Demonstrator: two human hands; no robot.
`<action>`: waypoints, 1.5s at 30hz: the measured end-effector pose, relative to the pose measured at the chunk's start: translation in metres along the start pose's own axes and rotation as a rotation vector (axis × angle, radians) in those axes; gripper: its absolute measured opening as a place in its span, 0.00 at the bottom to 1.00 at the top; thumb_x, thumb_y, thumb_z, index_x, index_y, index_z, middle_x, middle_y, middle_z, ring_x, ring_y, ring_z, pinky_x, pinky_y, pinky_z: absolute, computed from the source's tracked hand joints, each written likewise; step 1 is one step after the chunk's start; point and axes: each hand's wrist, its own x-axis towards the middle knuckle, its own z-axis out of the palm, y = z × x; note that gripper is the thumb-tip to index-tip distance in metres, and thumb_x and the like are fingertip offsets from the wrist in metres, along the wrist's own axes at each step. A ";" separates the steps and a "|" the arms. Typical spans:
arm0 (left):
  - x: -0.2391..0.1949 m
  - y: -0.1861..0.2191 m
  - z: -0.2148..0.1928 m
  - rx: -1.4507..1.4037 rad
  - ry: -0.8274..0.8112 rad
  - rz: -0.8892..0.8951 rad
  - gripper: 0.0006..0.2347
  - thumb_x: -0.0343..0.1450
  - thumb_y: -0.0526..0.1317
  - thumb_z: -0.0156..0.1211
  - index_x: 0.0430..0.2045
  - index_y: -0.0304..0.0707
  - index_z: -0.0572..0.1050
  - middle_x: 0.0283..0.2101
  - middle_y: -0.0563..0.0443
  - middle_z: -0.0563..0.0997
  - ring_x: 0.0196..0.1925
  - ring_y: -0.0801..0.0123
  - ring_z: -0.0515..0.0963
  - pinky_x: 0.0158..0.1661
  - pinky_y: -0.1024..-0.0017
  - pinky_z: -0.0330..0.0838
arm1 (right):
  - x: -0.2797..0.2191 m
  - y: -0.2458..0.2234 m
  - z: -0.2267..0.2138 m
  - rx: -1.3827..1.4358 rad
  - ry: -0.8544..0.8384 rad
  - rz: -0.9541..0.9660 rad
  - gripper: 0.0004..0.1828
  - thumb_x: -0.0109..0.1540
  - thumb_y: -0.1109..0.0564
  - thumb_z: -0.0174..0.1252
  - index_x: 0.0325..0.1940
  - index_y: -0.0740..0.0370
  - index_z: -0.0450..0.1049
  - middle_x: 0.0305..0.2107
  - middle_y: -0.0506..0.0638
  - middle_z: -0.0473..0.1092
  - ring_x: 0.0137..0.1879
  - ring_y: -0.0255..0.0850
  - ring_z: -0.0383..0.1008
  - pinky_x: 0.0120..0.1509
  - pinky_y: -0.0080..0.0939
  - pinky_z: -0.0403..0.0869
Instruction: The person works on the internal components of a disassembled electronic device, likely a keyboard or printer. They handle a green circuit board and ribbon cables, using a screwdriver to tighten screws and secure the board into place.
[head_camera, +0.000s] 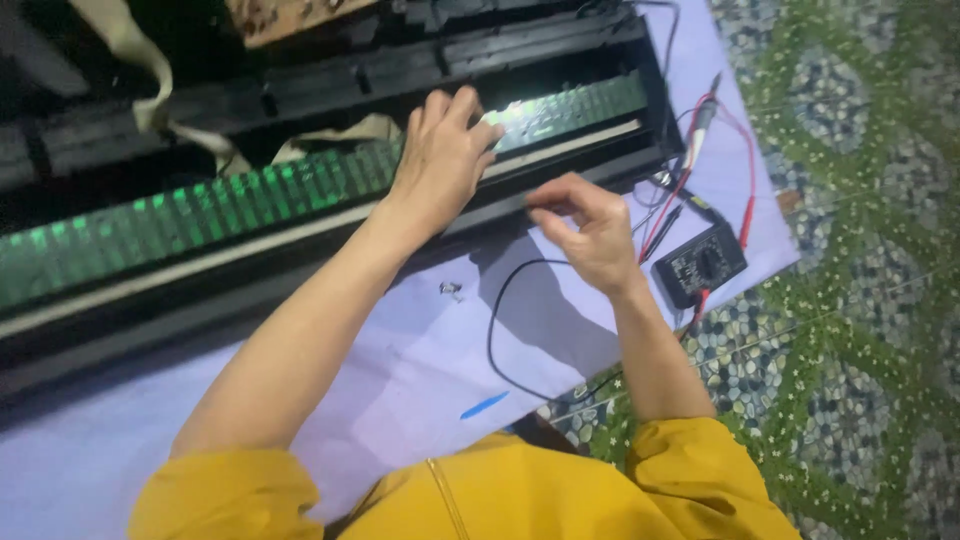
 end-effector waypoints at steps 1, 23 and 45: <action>0.000 0.001 -0.003 0.018 -0.031 -0.023 0.11 0.65 0.38 0.73 0.40 0.45 0.81 0.44 0.49 0.70 0.46 0.50 0.69 0.38 0.56 0.66 | 0.009 -0.001 -0.010 -0.075 0.046 -0.048 0.05 0.62 0.69 0.63 0.42 0.66 0.79 0.34 0.55 0.75 0.41 0.41 0.76 0.47 0.38 0.75; -0.002 0.004 -0.001 0.024 -0.067 -0.078 0.09 0.67 0.37 0.70 0.40 0.44 0.83 0.43 0.51 0.71 0.48 0.54 0.71 0.40 0.63 0.68 | 0.085 0.037 -0.018 -0.312 -0.006 -0.098 0.06 0.64 0.66 0.65 0.38 0.55 0.79 0.30 0.45 0.72 0.45 0.40 0.72 0.55 0.41 0.73; 0.000 0.012 -0.010 -0.007 -0.079 -0.117 0.10 0.68 0.35 0.69 0.42 0.40 0.83 0.44 0.50 0.70 0.49 0.55 0.71 0.41 0.62 0.67 | 0.086 0.051 -0.007 -0.546 -0.011 -0.284 0.07 0.65 0.63 0.65 0.34 0.60 0.74 0.26 0.47 0.67 0.40 0.44 0.71 0.49 0.42 0.73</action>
